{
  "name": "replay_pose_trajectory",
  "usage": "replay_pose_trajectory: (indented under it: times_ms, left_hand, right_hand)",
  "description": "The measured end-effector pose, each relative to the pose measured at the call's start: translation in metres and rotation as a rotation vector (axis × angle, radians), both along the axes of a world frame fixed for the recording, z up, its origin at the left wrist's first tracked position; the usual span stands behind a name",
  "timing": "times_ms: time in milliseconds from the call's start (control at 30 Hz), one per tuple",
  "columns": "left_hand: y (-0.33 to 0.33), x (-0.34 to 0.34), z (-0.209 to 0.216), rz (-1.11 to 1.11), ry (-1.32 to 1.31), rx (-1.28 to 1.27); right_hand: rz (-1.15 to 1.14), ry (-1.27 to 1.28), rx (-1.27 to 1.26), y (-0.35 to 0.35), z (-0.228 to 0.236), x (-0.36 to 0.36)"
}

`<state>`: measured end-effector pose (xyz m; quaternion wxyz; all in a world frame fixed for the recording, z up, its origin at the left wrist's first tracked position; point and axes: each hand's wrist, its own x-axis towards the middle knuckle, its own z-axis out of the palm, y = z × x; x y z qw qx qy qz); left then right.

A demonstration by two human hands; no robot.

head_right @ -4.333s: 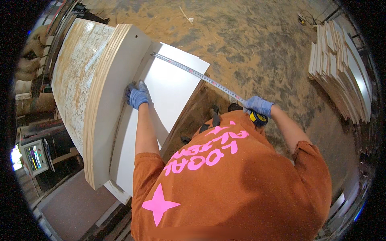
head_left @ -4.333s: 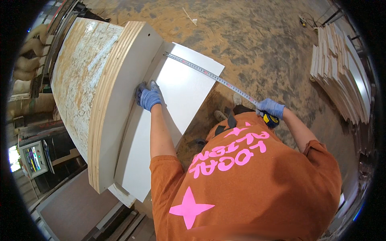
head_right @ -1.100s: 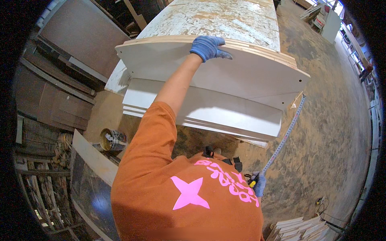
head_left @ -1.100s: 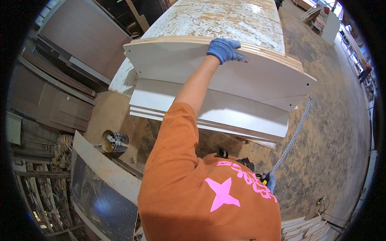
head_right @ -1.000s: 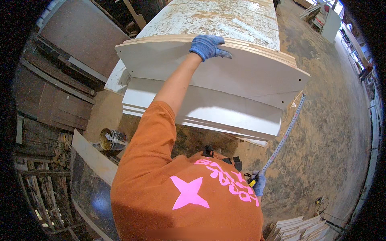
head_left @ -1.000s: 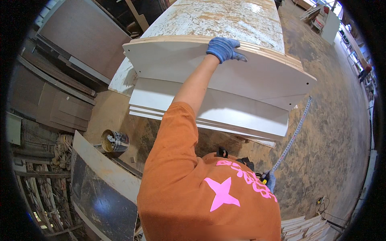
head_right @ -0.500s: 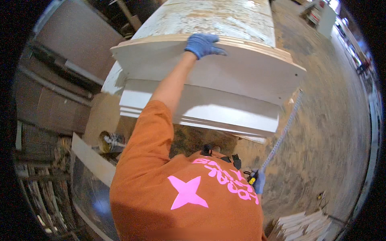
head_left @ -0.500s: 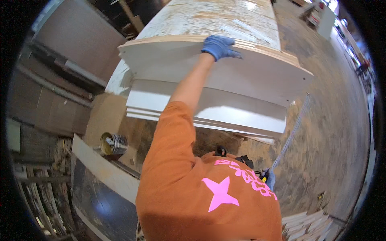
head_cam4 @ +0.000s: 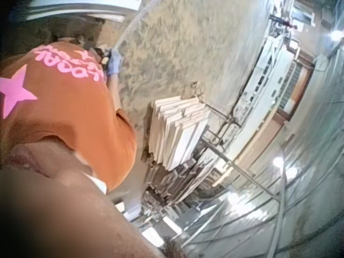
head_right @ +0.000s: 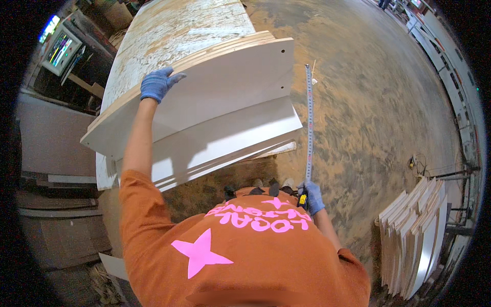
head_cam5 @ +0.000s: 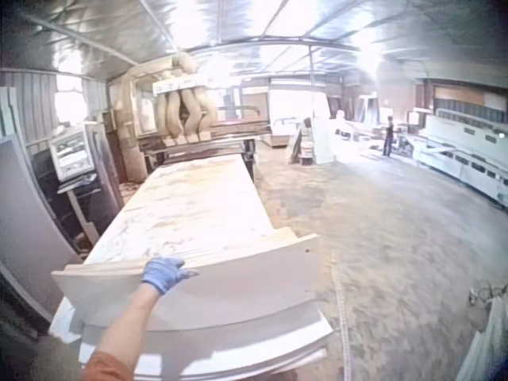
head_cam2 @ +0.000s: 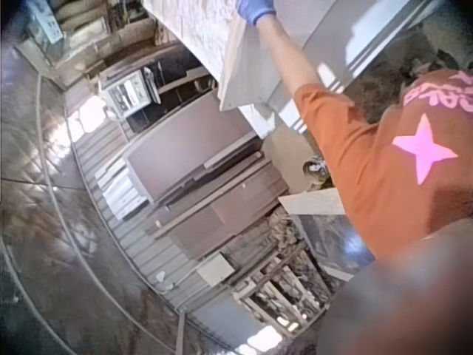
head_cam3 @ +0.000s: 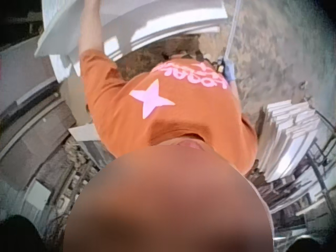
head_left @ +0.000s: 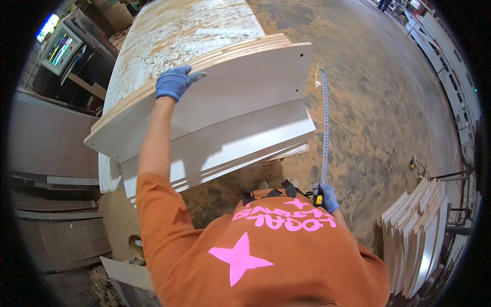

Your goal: The person measures white rectangular panels and wooden planks on a workbench using a tape measure, then applies printed labels to the panels. The person handles the panels one at a time, repositioning them to measure different edges and affixing labels to their surfaces.

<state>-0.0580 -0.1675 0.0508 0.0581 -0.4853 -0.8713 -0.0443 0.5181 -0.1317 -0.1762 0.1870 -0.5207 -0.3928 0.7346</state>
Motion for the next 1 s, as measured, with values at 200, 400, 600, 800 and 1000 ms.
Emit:
replay_pose_trajectory:
  times_ms: [200,400,600,800,1000]
  left_hand:
    - [-0.015,0.019,0.007,-0.058,0.036,-0.108]
    - [-0.009,0.043,-0.011,-0.082,-0.141,-0.140]
    - [0.005,0.036,-0.057,-0.107,-0.255,-0.193]
    - [0.025,0.032,-0.100,-0.056,-0.359,-0.303]
    - [0.015,0.045,-0.169,0.040,-0.199,-0.104]
  right_hand:
    - [-0.019,-0.016,0.073,0.002,-0.004,0.000]
    - [0.005,-0.057,0.095,0.005,-0.001,-0.005]
    - [-0.030,-0.049,0.062,0.004,-0.008,-0.002]
    - [-0.056,-0.032,0.081,-0.002,-0.008,0.001]
    - [-0.105,-0.069,0.045,-0.004,-0.002,-0.002]
